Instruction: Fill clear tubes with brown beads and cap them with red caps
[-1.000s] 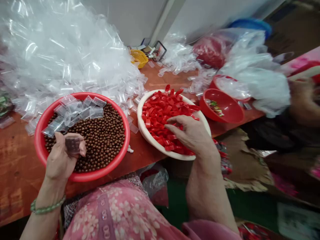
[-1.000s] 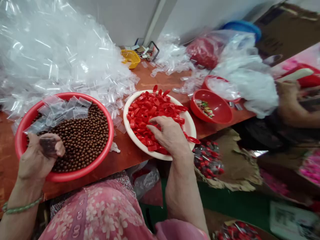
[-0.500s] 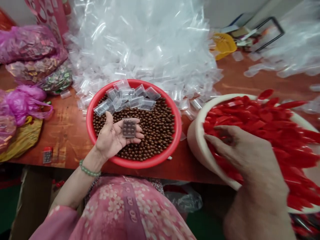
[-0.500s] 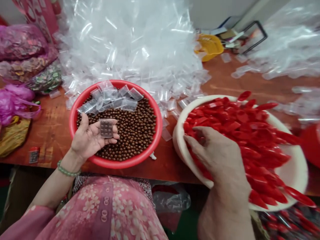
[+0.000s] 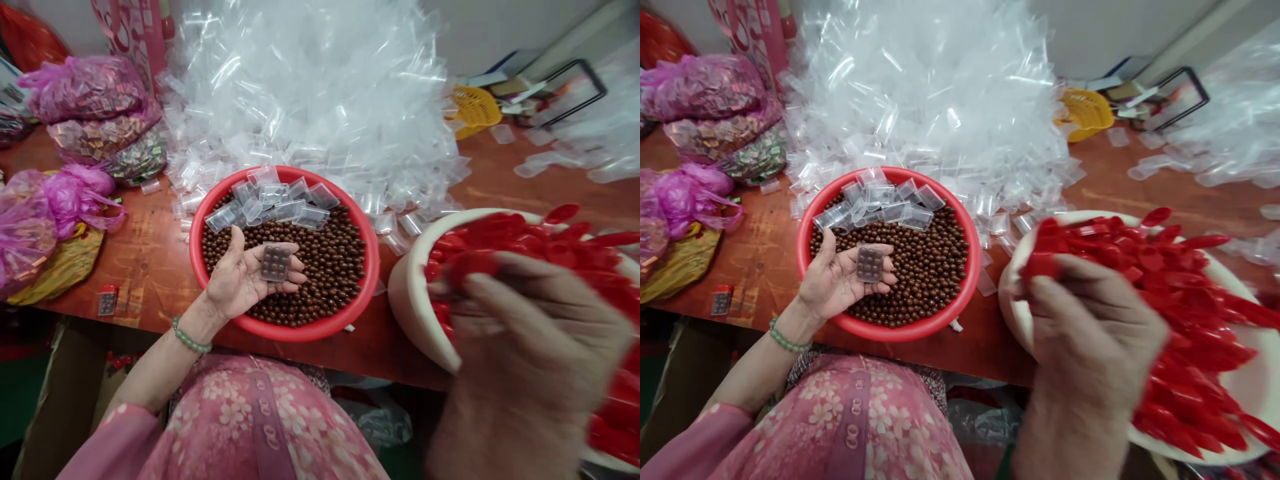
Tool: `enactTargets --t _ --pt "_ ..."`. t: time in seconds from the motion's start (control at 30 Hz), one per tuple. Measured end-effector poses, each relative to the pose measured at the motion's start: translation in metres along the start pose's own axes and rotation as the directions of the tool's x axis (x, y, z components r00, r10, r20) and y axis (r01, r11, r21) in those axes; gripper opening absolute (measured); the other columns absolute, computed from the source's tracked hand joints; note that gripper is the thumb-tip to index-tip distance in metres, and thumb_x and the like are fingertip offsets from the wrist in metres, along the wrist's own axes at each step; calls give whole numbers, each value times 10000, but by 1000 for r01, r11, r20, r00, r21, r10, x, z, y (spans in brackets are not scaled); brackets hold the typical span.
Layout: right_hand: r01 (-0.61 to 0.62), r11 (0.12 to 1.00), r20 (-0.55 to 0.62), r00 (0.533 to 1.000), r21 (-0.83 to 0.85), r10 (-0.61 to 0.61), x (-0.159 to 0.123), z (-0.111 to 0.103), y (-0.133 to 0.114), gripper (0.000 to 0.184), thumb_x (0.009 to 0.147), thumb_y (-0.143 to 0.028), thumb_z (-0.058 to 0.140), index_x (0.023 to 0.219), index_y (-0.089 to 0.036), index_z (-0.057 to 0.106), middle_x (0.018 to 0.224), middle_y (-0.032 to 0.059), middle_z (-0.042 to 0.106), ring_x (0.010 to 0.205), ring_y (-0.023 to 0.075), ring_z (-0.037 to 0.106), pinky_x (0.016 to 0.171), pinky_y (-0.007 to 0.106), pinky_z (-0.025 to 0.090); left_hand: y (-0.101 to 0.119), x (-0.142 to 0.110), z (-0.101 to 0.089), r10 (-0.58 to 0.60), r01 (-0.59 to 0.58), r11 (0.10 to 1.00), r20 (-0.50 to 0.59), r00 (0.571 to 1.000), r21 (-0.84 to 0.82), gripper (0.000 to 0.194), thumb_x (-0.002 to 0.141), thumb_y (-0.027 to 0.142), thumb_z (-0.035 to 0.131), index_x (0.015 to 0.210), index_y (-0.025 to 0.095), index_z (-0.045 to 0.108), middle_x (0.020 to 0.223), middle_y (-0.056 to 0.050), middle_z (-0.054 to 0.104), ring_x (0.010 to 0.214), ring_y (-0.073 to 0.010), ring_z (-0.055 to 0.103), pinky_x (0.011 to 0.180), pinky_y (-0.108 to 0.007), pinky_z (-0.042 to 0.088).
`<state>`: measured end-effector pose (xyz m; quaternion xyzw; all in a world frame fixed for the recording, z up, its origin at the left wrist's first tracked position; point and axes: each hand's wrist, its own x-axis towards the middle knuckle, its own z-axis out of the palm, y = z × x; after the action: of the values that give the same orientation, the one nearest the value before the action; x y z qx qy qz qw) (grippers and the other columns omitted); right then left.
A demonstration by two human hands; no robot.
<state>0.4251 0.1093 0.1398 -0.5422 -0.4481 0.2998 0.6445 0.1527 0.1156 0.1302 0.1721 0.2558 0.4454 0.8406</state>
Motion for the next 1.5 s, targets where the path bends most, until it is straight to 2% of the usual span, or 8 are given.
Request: enactTargets --t 0.07,0.17,0.37,0.6,0.8,1.1,1.23,1.5 --pt "-100 995 185 978 13 96 -21 35 -10 277 718 -248 853 973 -198 757 838 59 678 653 175 636 617 268 534 -4 -1 0 54 -54 998 -17 998 29 609 869 650 548 1086 90 654 963 -105 683 848 -191 676 747 -289 543" --pt "32 998 438 899 -50 -7 -39 65 -9 189 841 -234 783 1025 -220 743 907 44 692 759 189 659 695 275 551 -10 -3 0 147 -137 985 -100 984 101 494 721 438 813 1058 118 644 915 -54 678 800 -153 666 709 -250 541" --pt "391 920 666 678 31 -311 -40 79 0 168 930 -138 688 1059 -246 694 980 32 654 876 197 629 793 305 544 -13 -5 -5 241 -216 967 -214 947 134 437 675 365 855 976 111 665 781 2 630 636 -77 594 547 -175 509" --pt "395 915 745 587 78 -317 -32 85 -5 74 967 -241 684 1038 -241 707 1041 60 632 938 222 617 815 334 538 -11 -7 -13 253 -238 967 -218 942 92 379 625 297 887 894 134 675 726 14 622 582 -65 569 505 -156 477" --pt "87 996 657 750 17 -77 -41 86 1 96 915 -279 745 992 -229 715 866 19 653 731 174 611 640 262 497 -13 -10 -12 477 -407 866 -233 848 292 284 672 308 850 830 157 670 783 12 645 594 -57 561 554 -168 456" --pt "-86 992 509 860 87 29 -55 105 6 90 857 -250 768 938 -213 757 876 23 674 738 171 654 692 265 567 -25 -16 -7 870 -586 152 174 462 796 139 792 145 748 925 176 723 921 -41 691 913 -126 647 877 -249 521" --pt "5 996 482 875 94 -50 -52 108 5 83 850 -192 746 921 -228 770 858 15 675 759 152 633 685 232 545 -26 -18 -10 818 -598 139 249 519 790 267 776 146 770 1034 207 736 1066 -64 688 986 -139 655 911 -253 526" --pt "-343 922 608 775 178 171 -48 109 8 132 817 -320 827 911 -239 784 854 25 677 693 176 655 620 268 582 -23 -15 -22 697 -551 553 15 717 626 114 807 261 752 907 207 758 1019 -52 671 1042 -156 614 968 -281 478"
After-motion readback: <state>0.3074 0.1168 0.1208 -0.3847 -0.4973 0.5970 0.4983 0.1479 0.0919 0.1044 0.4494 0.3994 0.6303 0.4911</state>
